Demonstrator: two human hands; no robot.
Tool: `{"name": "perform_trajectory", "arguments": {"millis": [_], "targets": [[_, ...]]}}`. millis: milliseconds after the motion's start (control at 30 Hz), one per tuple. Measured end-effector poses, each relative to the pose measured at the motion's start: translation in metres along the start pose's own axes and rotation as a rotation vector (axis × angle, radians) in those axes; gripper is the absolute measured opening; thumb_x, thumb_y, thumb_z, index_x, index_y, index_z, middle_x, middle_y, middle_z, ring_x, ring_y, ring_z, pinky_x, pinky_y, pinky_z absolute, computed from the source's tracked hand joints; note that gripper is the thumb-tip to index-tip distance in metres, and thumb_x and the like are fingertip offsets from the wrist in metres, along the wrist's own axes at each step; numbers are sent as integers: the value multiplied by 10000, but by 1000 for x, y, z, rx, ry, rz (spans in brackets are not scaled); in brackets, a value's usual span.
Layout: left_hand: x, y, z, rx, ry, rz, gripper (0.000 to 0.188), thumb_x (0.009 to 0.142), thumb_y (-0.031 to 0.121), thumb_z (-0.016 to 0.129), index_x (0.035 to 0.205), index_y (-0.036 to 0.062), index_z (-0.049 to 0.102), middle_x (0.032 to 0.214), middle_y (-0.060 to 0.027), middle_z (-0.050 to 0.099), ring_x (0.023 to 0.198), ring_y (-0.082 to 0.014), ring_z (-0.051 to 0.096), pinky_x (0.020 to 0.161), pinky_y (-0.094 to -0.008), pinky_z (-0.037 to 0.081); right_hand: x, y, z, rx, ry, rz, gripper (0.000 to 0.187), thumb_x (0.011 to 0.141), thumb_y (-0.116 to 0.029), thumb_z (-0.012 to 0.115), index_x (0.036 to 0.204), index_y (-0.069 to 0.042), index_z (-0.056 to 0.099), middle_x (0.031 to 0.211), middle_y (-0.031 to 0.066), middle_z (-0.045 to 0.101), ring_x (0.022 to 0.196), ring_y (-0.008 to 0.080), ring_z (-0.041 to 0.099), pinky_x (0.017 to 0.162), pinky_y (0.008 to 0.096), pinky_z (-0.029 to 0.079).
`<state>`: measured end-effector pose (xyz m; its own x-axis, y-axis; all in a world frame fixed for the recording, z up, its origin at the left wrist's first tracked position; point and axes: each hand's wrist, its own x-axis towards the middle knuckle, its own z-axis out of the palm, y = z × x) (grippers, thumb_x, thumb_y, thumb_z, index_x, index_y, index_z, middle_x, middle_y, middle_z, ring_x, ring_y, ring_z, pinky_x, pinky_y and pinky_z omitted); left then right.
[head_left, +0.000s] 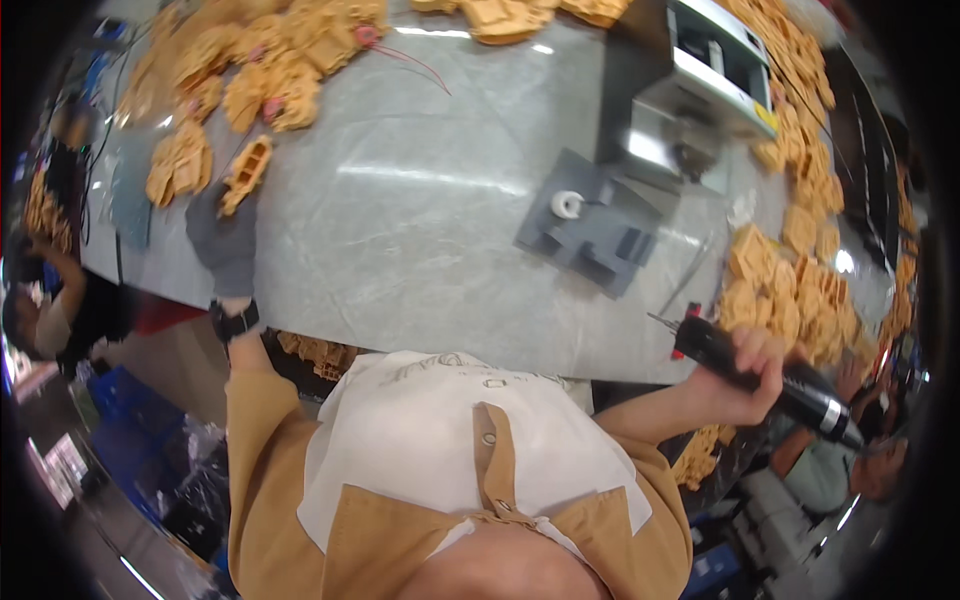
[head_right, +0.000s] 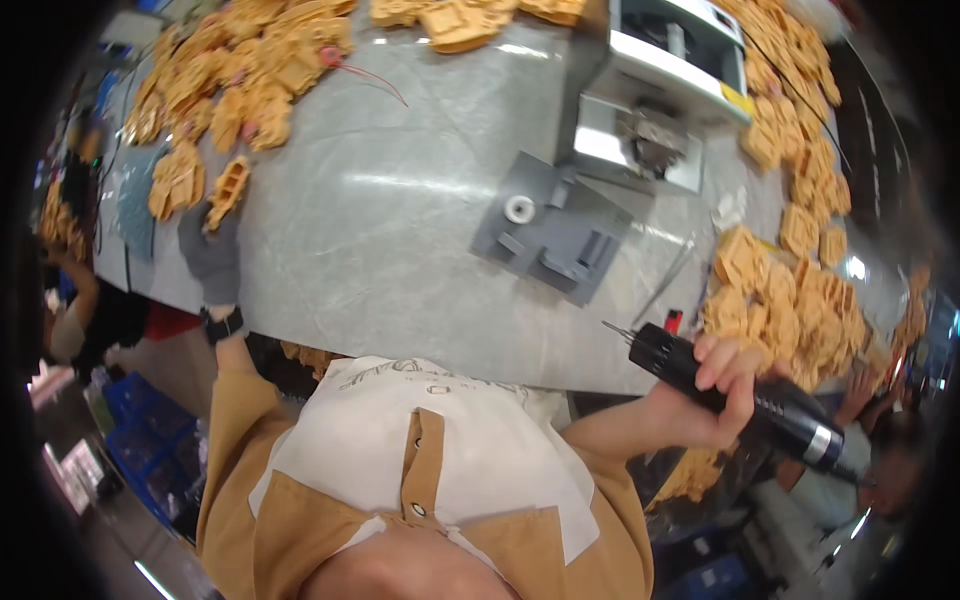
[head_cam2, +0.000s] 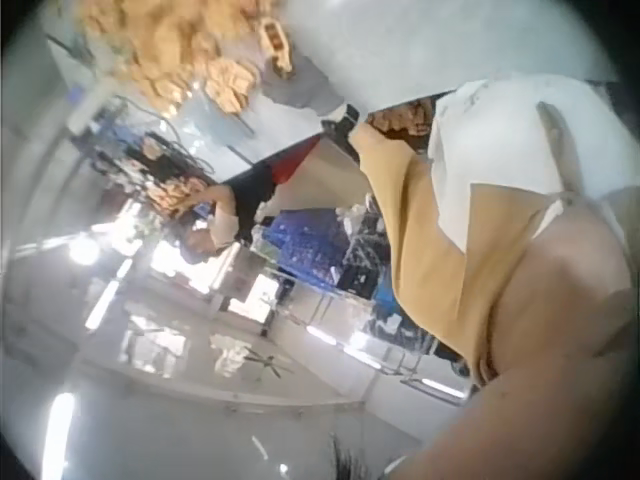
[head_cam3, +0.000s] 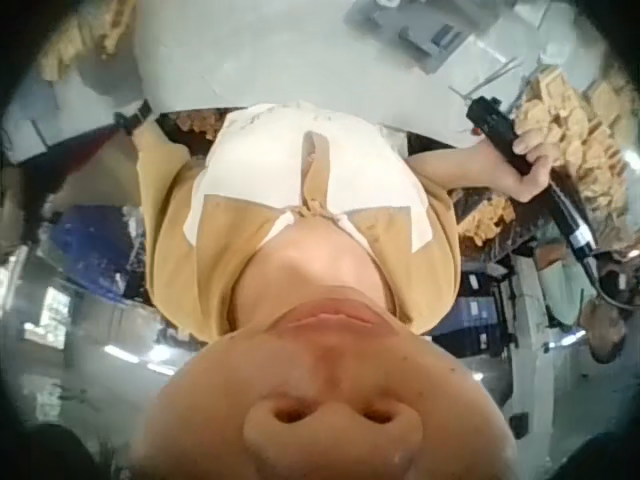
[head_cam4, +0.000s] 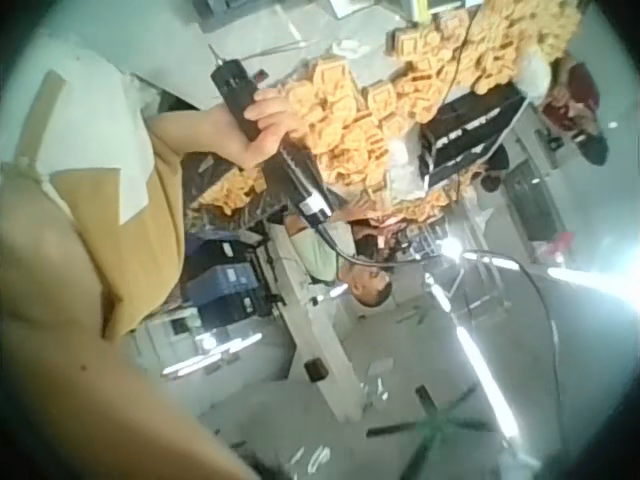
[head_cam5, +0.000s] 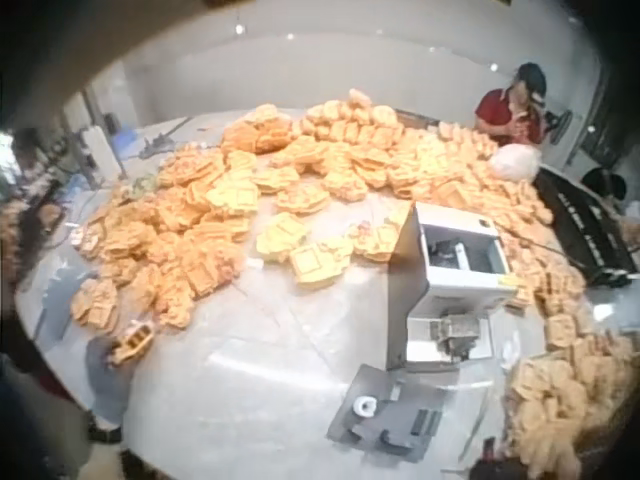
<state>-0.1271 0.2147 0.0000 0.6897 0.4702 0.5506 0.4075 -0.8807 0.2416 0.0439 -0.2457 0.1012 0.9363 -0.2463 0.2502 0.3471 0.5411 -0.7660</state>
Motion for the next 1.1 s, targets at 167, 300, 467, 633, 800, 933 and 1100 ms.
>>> {"name": "perform_trajectory", "arguments": {"millis": [167,300,467,633,800,933,1100], "targets": [[12,170,-19,-1281,-203,-667,392,814,170,493,1140,-46,473,1010,-85,565,877,-133,540,778,-248,430,-1,6,-16,-85,64,-25,372,754,-95,499,1116,-56,425,609,3,380,495,124,408,575,308,376],[38,242,22,-1213,-1048,-176,294,837,264,493,987,13,527,821,-75,544,733,-145,521,663,-273,418,8,34,-8,-121,128,-4,415,732,-1,519,1125,-39,392,628,44,455,487,150,440,576,334,405],[57,279,62,-646,-980,258,339,875,317,465,1001,14,549,804,-141,572,727,-242,568,657,-307,438,1,30,-12,-176,119,-40,386,741,-5,520,1104,-34,394,601,50,439,481,154,439,571,338,410],[39,289,69,-750,-799,334,283,860,252,495,1001,16,559,817,-155,610,719,-254,597,664,-311,456,2,36,-18,-208,215,-19,383,734,5,538,1087,-25,391,595,58,452,482,157,449,560,331,415],[22,309,56,-845,-797,10,235,862,196,492,997,20,569,809,-127,623,722,-199,607,664,-282,464,5,43,-18,-219,201,-46,401,725,22,544,1088,-18,379,595,64,474,484,156,461,563,331,429],[20,317,53,-949,-796,-133,250,855,203,516,1031,30,562,819,-106,624,727,-179,600,678,-280,466,13,42,-25,-193,233,-73,414,721,38,534,1095,-19,367,596,61,476,485,156,460,557,318,431],[15,321,62,-786,-30,338,397,763,256,623,1121,103,541,1053,-130,557,935,-269,558,741,-383,464,21,51,-31,-144,245,-110,420,722,43,539,1098,-15,360,601,66,492,490,157,465,530,315,429]]}}
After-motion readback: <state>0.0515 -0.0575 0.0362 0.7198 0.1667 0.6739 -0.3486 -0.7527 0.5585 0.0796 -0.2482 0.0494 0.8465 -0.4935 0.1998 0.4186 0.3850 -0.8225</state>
